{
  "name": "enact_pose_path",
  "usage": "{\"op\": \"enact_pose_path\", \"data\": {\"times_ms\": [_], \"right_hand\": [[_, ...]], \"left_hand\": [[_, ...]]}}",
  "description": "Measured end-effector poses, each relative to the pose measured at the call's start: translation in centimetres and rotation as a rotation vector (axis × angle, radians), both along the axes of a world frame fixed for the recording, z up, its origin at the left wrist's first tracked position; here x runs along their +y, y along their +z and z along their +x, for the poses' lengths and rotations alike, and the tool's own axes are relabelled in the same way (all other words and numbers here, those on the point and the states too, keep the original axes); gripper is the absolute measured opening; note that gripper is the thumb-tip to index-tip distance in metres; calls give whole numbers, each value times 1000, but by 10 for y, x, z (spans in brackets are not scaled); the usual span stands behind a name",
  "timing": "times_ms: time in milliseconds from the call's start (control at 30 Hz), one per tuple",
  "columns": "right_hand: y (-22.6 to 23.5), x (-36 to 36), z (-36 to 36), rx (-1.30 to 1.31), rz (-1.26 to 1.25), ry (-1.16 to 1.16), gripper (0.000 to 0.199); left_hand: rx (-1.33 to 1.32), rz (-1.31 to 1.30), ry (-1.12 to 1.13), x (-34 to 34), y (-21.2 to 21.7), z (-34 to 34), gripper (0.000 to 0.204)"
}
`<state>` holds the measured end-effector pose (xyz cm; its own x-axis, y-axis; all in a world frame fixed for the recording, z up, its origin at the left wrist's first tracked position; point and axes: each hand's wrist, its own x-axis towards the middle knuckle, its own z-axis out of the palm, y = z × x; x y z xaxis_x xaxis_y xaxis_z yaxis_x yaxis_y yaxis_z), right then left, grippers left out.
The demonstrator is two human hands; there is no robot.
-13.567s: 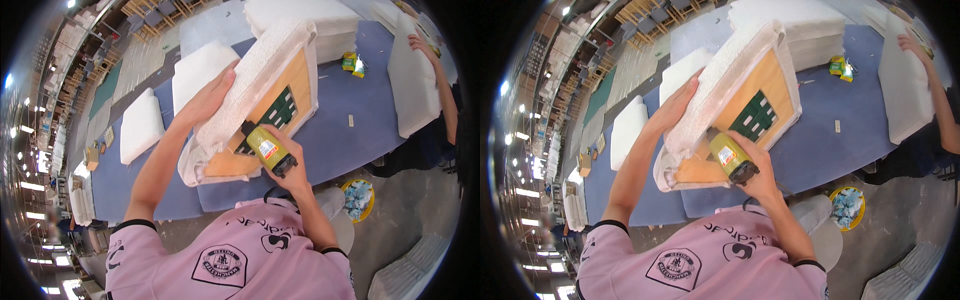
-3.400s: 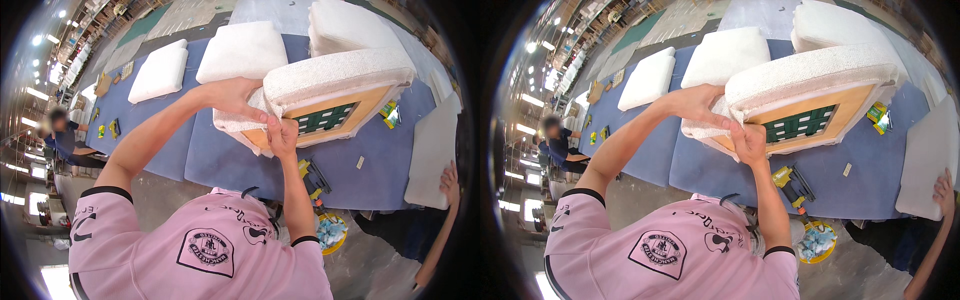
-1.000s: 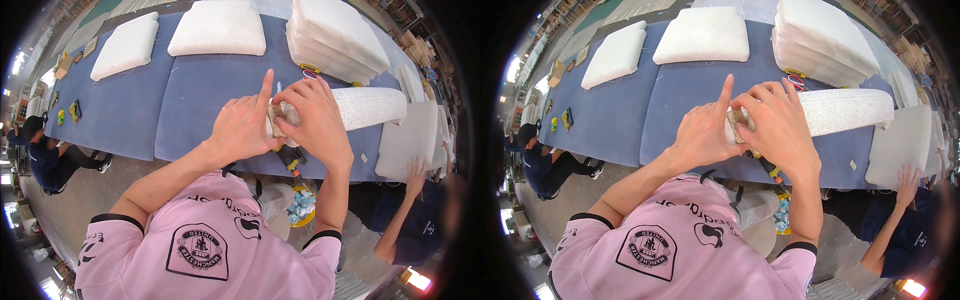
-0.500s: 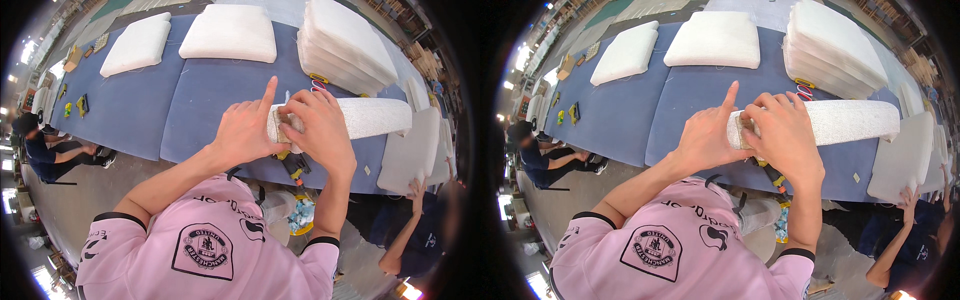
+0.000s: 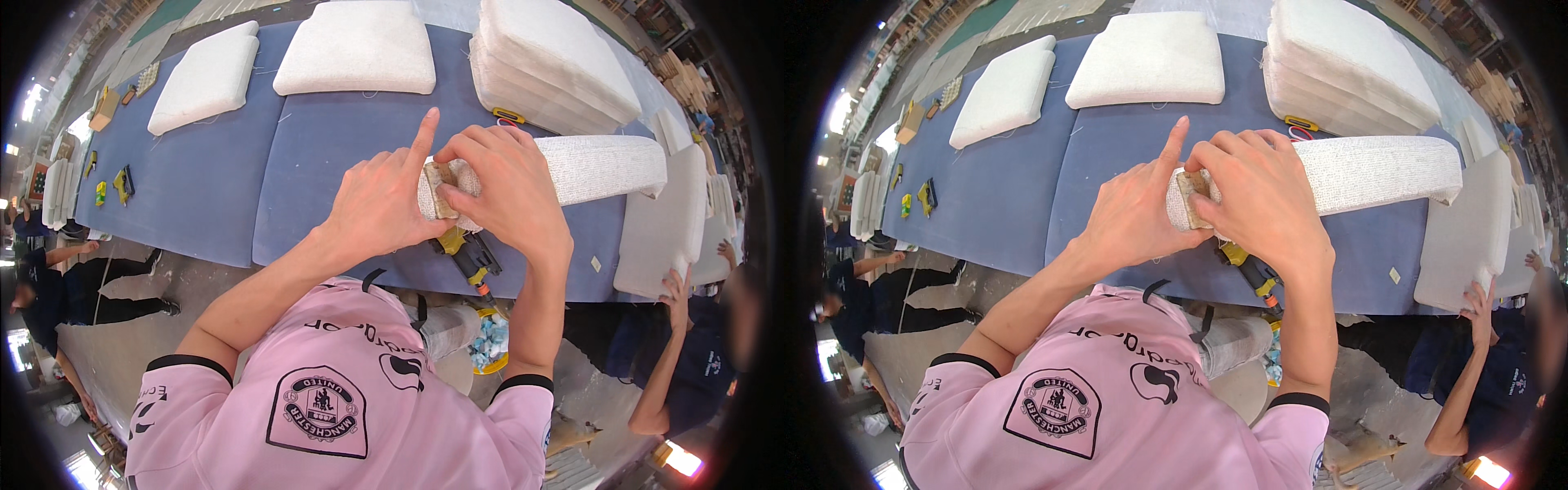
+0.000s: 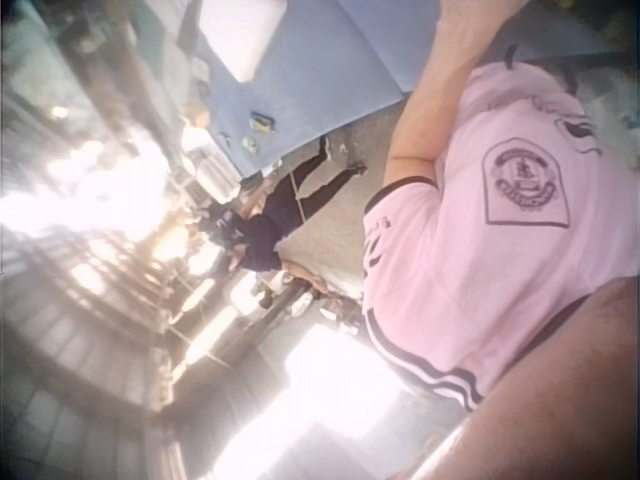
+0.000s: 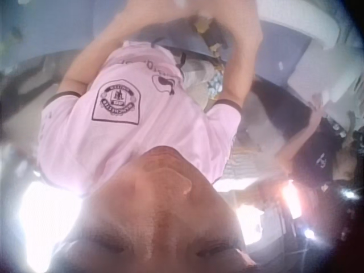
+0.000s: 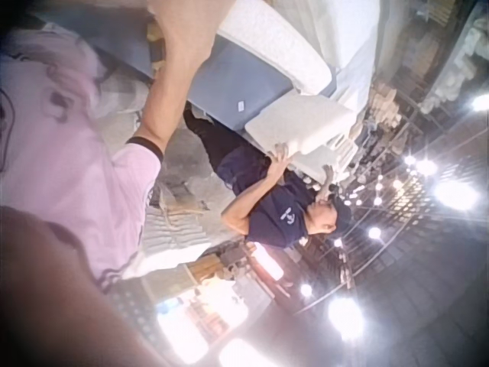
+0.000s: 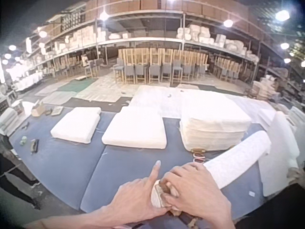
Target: The person wraps white fabric around rectangular foam cushions and secures it using a staple gun. They repeatedly pick up cushions, align the fabric, and drive staples into the wooden base to attach the material. The process is repeated for multiple cushions on a large work table.
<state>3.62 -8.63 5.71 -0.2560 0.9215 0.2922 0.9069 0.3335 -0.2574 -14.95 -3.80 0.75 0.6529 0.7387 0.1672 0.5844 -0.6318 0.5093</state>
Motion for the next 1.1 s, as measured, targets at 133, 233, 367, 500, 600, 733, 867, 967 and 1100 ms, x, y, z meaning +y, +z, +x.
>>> {"op": "enact_pose_path", "data": {"times_ms": [133,233,367,500,600,733,867,967,1100], "right_hand": [[4,2,-2,-5,-59,2,17],[7,3,-1,-26,-81,1,17],[4,4,0,-27,-89,14,21],[5,5,-2,-45,-112,22,20],[5,5,-4,-38,-104,2,21],[-4,0,5,414,76,169,16],[-61,-40,20,1235,0,207,23],[-167,-48,52,1297,-321,-283,23],[-300,-51,78,1268,-26,-773,46]], "left_hand": [[-45,5,6,1,-1,-1,128],[-93,-1,-7,2,-1,-1,129],[-61,-42,-6,4,1,-1,131],[-53,-25,10,5,-2,-3,134],[-28,-31,16,5,1,-3,130],[46,0,10,13,9,-2,114],[30,83,-14,44,1,-3,98],[83,90,30,65,9,5,87],[202,156,40,83,17,19,91]]}}
